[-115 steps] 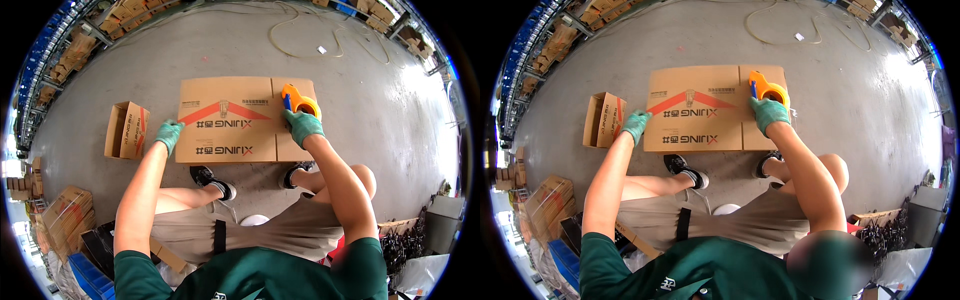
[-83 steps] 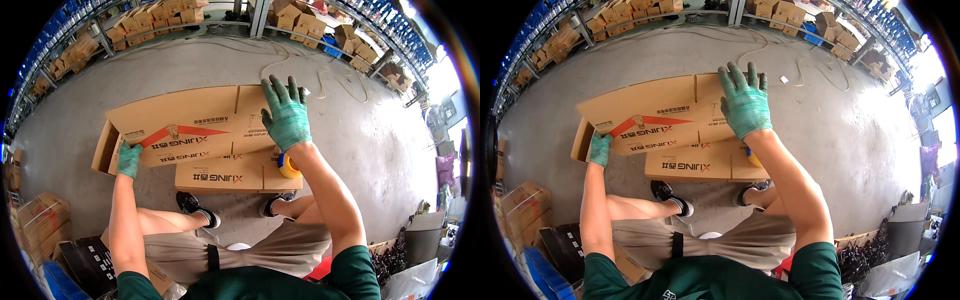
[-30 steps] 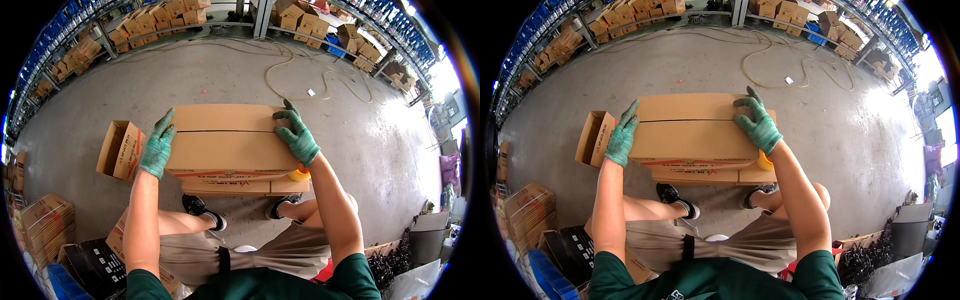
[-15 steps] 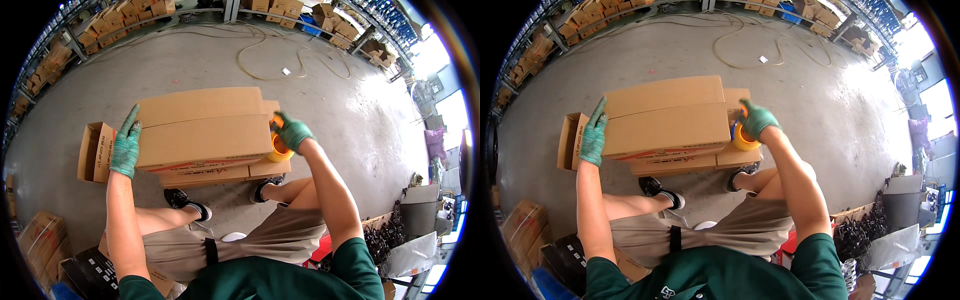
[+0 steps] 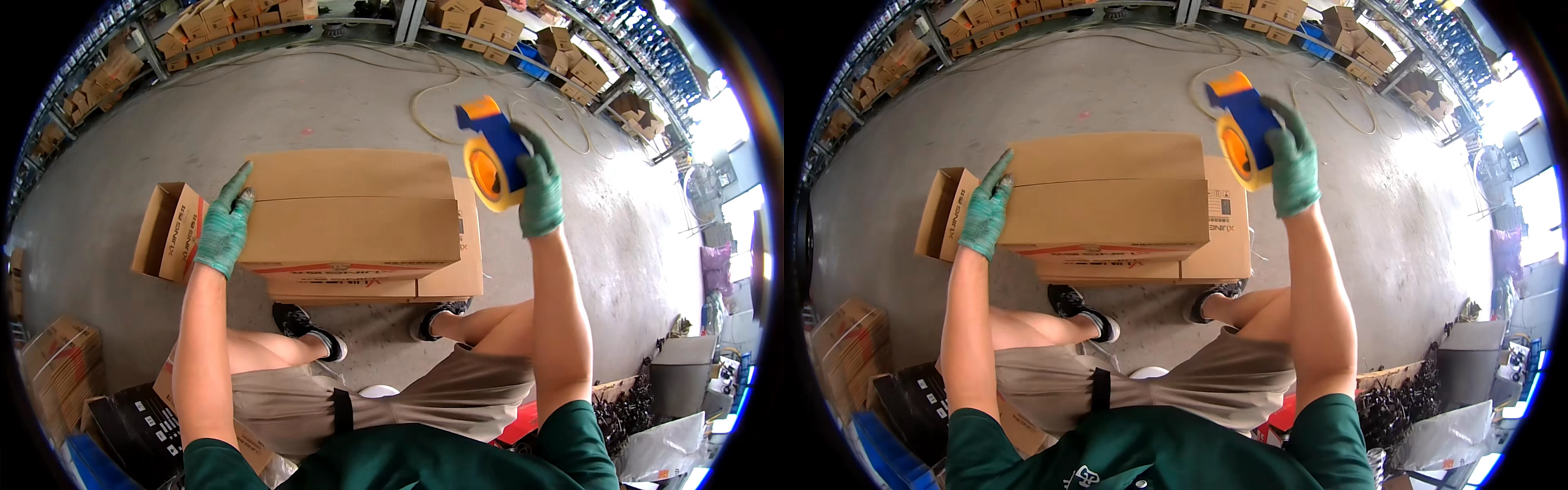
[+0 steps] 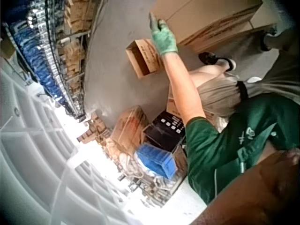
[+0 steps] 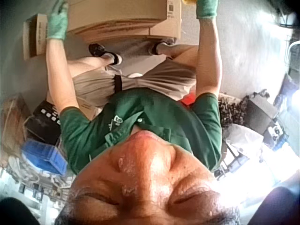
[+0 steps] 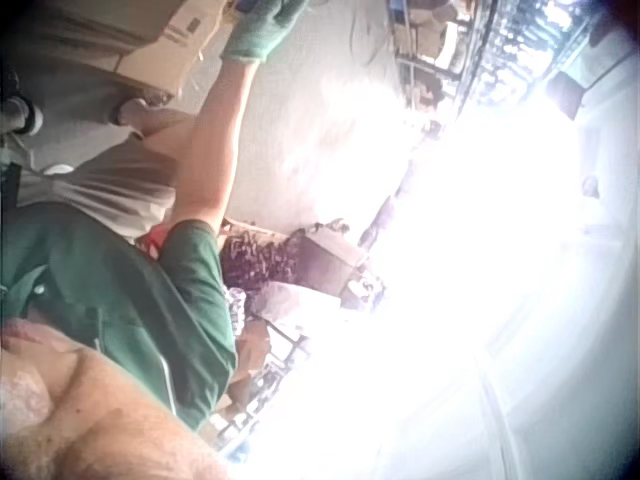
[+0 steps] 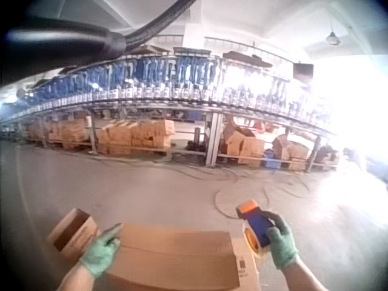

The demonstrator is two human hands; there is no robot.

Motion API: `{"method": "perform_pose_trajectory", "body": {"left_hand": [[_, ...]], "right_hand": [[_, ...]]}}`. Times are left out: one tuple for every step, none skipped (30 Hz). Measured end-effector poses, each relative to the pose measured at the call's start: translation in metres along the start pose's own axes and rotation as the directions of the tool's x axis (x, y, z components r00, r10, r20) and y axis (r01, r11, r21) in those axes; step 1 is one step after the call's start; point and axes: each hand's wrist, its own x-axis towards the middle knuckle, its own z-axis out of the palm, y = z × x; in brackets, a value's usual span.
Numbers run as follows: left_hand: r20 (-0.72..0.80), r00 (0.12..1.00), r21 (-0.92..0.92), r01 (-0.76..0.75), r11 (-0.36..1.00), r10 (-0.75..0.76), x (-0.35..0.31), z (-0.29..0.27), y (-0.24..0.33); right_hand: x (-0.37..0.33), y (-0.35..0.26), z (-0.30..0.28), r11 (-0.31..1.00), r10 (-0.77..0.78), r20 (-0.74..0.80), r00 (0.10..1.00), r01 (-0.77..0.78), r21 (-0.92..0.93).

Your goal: The person sits on the floor in a warehouse and repeatedly assembles and seals cardboard boxes. They fold the flaps of flat-packed boxes into shape and use a handheld tape dispenser to apply tape across the seams. The person works on multiple boxes in succession, stacking the finished ones.

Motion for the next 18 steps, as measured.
{"method": "perform_pose_trajectory", "body": {"left_hand": [[0.0,1.0,0.022,0.016,1.0,-0.016,0.0,0.0,0.001],[0.008,1.0,0.047,0.011,0.999,-0.011,0.002,0.002,0.003],[0.001,1.0,0.079,0.011,0.997,-0.011,0.0,-0.002,0.005],[0.006,1.0,0.101,0.007,0.995,-0.008,0.001,0.0,0.005],[0.016,1.0,0.099,0.001,0.995,-0.003,0.002,0.001,0.006],[0.025,1.0,0.096,-0.004,0.995,0.002,0.003,0.002,0.007],[0.027,1.0,0.095,-0.001,0.995,-0.002,0.002,0.001,0.005],[0.026,1.0,0.1,-0.018,0.995,0.016,0.001,0.0,0.004],[0.025,0.999,0.106,-0.036,0.994,0.034,0.0,0.0,0.003],[0.024,0.998,0.109,-0.055,0.993,0.052,-0.001,0.0,0.003],[0.018,0.998,0.122,-0.06,0.991,0.058,-0.002,0.0,0.002],[0.011,0.998,0.136,-0.065,0.989,0.064,-0.003,-0.001,0.001],[-0.001,0.997,0.152,-0.07,0.986,0.071,-0.004,-0.002,0.001],[-0.076,0.98,0.349,-0.145,0.926,0.182,-0.004,-0.001,0.007],[-0.127,0.946,0.539,-0.187,0.821,0.299,-0.004,0.002,0.013],[-0.147,0.901,0.705,-0.194,0.682,0.409,-0.009,0.007,0.019],[-0.151,0.861,0.672,-0.271,0.69,0.485,-0.012,0.013,0.027],[-0.159,0.814,0.638,-0.347,0.687,0.559,-0.016,0.02,0.037]], "right_hand": [[0.01,-0.017,0.011,0.998,-0.03,0.083,0.996,0.026,0.055],[0.017,-0.031,0.022,0.999,0.021,0.142,0.99,-0.025,0.032],[0.024,-0.036,0.039,0.997,0.07,0.212,0.975,-0.075,0.017],[0.029,-0.037,0.048,0.994,0.108,0.301,0.948,-0.101,-0.039],[0.032,-0.034,0.055,0.982,0.185,0.407,0.895,-0.154,-0.109],[0.035,-0.031,0.059,0.97,0.213,0.459,0.862,-0.129,-0.207],[0.036,-0.027,0.065,0.949,0.247,0.515,0.82,-0.099,-0.299],[0.036,-0.032,0.072,0.921,0.277,0.53,0.801,-0.064,-0.384],[0.037,-0.03,0.073,0.92,0.303,0.546,0.781,-0.089,-0.382],[0.039,-0.03,0.07,0.917,0.327,0.561,0.76,-0.113,-0.382],[0.041,-0.03,0.068,0.914,0.351,0.577,0.737,-0.136,-0.383],[0.038,-0.029,0.067,0.902,0.385,0.565,0.73,-0.167,-0.399],[0.04,-0.027,0.063,0.892,0.399,0.584,0.707,-0.151,-0.426],[0.043,-0.028,0.055,0.88,0.412,0.597,0.688,-0.13,-0.458],[0.045,-0.028,0.051,0.866,0.425,0.61,0.669,-0.106,-0.488],[0.04,-0.023,0.049,0.88,0.415,0.579,0.702,-0.148,-0.452],[0.039,-0.023,0.047,0.875,0.418,0.583,0.697,-0.137,-0.464],[0.039,-0.024,0.043,0.87,0.421,0.586,0.692,-0.126,-0.477]]}}
